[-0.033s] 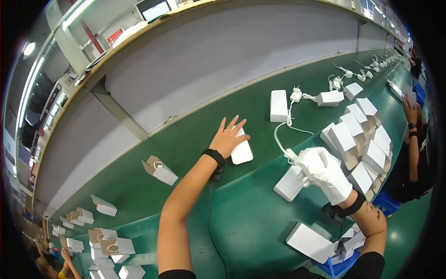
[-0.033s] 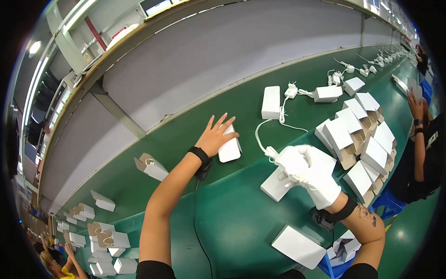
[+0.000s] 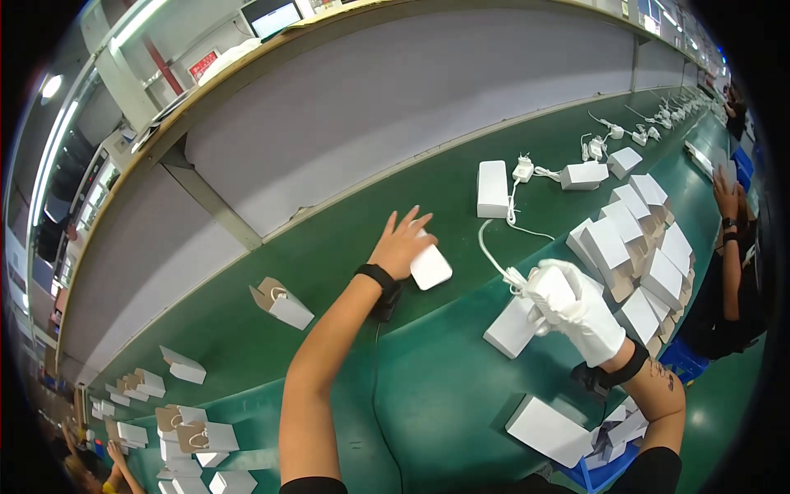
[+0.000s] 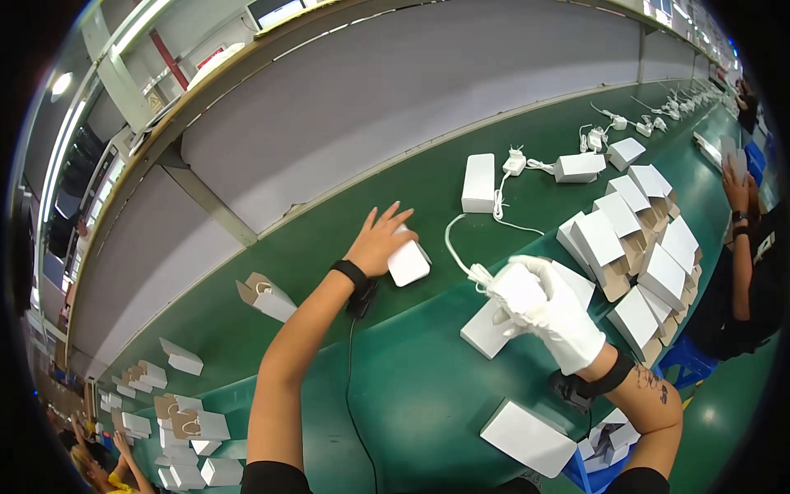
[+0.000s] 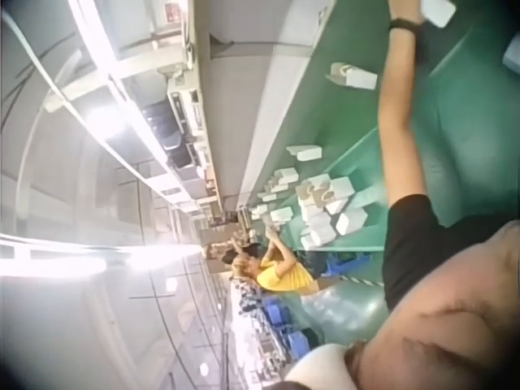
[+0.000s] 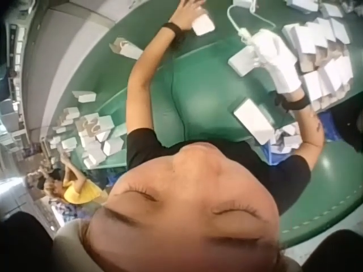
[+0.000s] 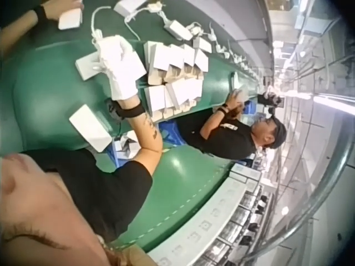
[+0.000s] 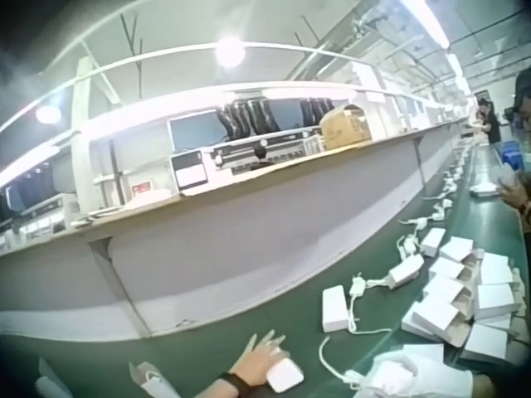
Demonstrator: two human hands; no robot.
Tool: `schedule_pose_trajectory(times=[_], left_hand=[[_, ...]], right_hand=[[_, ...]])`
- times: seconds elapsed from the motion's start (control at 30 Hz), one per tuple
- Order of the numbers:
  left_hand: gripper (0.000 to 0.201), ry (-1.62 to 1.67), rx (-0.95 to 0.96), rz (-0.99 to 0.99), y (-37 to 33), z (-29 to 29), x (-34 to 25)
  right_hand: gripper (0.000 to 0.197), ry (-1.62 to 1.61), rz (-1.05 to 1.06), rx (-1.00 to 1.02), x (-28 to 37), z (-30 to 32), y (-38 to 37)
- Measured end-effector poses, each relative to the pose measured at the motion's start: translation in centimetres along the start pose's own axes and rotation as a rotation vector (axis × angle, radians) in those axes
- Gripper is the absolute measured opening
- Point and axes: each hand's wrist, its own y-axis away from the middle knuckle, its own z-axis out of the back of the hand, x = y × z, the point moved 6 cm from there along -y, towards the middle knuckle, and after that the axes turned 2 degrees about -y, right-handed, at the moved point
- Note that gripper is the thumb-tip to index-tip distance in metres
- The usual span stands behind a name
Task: The person packages power adapters by picking up an adapter, folding the attached cable, and sliding the unit into a small white box. This process is repeated for several adapters and boxes on the green assembly line.
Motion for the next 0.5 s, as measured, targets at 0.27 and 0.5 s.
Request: schedule_pose_trajectory(times=[0.27,0.5], left_hand=[[0.092,1.162,0.278,0.353,4.1,-0.6,-1.7],[0.086,1.103,0.297,0.266,7.2,2.1,-5.2]], right_hand=[[0.065,-0.504,-0.259,0.301,-0.1,-3.4,3.2],[0.056,-0.646,-0.405,0.387,-2.7,-7.7,4.3]])
